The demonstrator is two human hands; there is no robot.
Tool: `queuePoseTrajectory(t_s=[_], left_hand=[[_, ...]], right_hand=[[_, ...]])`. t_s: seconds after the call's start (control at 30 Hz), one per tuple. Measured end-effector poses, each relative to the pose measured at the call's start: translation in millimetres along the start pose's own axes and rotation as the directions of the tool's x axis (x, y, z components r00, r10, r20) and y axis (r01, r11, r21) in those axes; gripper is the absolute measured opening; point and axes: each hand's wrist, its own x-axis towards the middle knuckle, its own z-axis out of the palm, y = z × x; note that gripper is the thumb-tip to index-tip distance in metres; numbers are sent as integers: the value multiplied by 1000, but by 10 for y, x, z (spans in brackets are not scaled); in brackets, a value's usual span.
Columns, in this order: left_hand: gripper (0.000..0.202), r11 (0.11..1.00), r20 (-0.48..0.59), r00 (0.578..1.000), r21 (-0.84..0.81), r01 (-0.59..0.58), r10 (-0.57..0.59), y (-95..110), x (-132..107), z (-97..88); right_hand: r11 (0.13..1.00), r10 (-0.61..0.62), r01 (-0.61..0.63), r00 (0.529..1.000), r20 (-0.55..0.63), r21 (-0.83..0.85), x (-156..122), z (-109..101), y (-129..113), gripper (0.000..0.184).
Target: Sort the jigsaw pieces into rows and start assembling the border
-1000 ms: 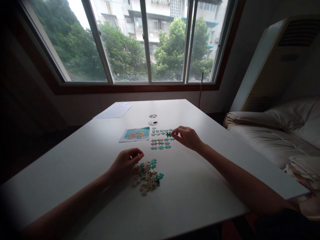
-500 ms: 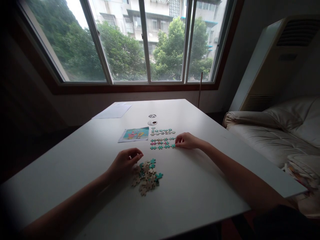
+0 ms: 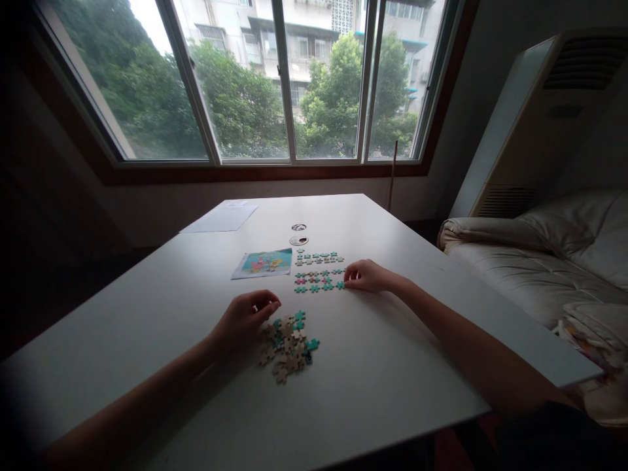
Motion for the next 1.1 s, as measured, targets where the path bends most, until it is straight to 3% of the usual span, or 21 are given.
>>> queuePoseTrajectory(t_s=[0.17, 0.27, 0.43, 0.53, 0.67, 0.93, 1.1], left_hand=[[20, 1000, 7, 1000, 9, -2, 2, 6, 9, 3], [20, 1000, 8, 1000, 15, -1, 1, 13, 10, -4], [20, 1000, 7, 1000, 12, -5, 5, 10, 15, 6], [21, 1000, 8, 1000, 24, -18, 18, 6, 21, 27], [19, 999, 4, 1000, 46, -24, 24, 6, 24, 42], [18, 997, 5, 999, 70, -32, 31, 9, 13, 35], [17, 997, 17, 999, 63, -51, 50, 49, 0, 25]], right_hand=[[999, -25, 23, 999, -26, -41, -18, -26, -25, 18], [993, -106, 103, 992, -68, -49, -29, 24, -141, 16], [943, -330, 328, 944, -19, -59, -82, 284, -530, 20], [922, -380, 380, 925, 10, -75, -118, 440, -711, 31], [928, -363, 365, 931, 30, -80, -139, 505, -778, 29], [971, -237, 239, 966, 99, -10, -133, 366, -829, 19], [978, -210, 205, 966, 154, 49, -121, 332, -855, 16]])
